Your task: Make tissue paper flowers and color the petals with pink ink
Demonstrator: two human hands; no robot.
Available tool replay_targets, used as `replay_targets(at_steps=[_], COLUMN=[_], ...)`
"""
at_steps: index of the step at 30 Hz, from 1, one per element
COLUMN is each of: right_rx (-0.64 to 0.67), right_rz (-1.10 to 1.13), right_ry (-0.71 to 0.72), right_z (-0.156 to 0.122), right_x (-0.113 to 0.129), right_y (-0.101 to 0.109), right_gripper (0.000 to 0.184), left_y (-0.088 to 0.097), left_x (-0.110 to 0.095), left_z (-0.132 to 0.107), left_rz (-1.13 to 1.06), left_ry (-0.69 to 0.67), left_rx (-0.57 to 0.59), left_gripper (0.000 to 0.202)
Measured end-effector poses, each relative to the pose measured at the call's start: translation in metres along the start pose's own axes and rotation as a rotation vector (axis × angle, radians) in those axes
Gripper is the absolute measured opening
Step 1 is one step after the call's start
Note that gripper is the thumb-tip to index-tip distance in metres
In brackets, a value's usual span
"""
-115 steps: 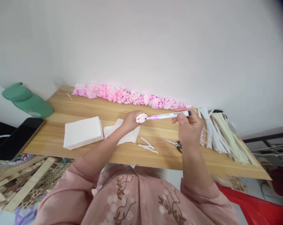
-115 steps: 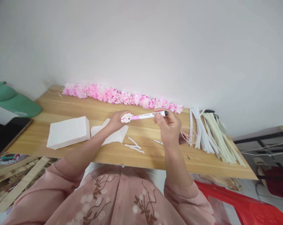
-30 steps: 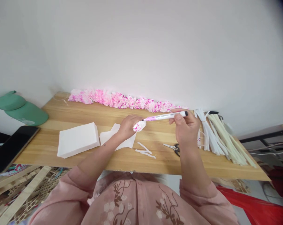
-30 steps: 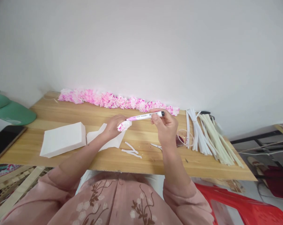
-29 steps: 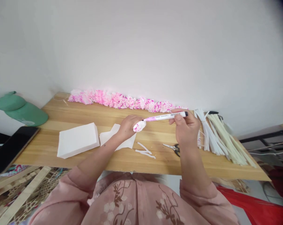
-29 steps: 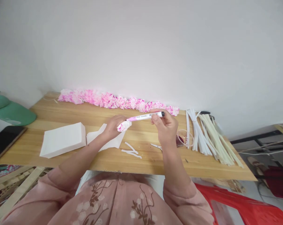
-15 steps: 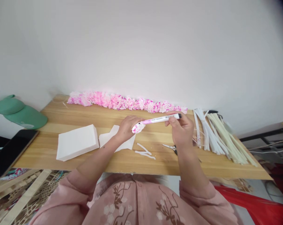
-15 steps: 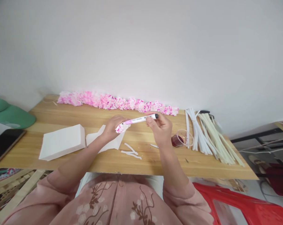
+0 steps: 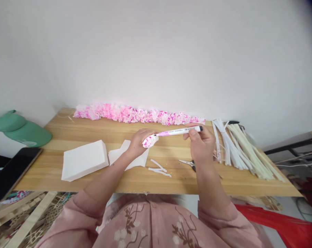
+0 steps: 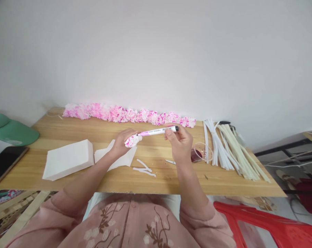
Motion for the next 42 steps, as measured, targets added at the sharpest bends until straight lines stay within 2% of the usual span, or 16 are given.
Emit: replay_targets(at_steps=[12,15,18,23,26,32,42], right_rx=[0.035,-0.025,-0.088,-0.077,-0.082,-0.07,-0.037], right_rz=[-0.024,0.01,0.069,0.067,0.092,0.119,0.1], right_ry=[-0.037,-0.023,0.002,0.003,-0.013,-0.041,-0.068], right_z=[0.0,0.005,0.011,0.012,0.009,0.004,0.001], right_x=[-0.009,-0.009,-0.007,-0.015,-0.026,-0.039,-0.044], right_y=[-0.008,0.0,0.01,0.011,0.009,0.008,0.007], right_gripper=[0.015,0.018,0.022,0.027,0.028,0.027,0.025], left_y=[0.0,0.0,0.001,0.007,0.005,0.006,0.003], left_x=[-0.002,0.0,0.004,0.013,0.013,0.008,0.006], left_z=[0.0,0.0,-0.001,-0.003,-0.004,-0.002,-0.002], left_rz=[-0.013,-0.024,-0.085,-0.19,-0.213,-0.209,-0.187], left_ry=[-0.031,-0.002,0.045,0.167,0.209,0.179,0.166], left_rx=[-0.017,0.001,0.009,-0.064,-0.043,-0.038,-0.013], left_gripper=[0.016,0.017,0.027,0.028,0.028,0.026,0.025])
Point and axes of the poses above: each hand's wrist, its own z-axis towards the middle knuckle, its own y-axis out of the back of the hand, x = y × z, the point moved 8 cm from there along z, towards the middle knuckle, and after that the axes turned 2 degrees about -x, right-handed, at the moved point
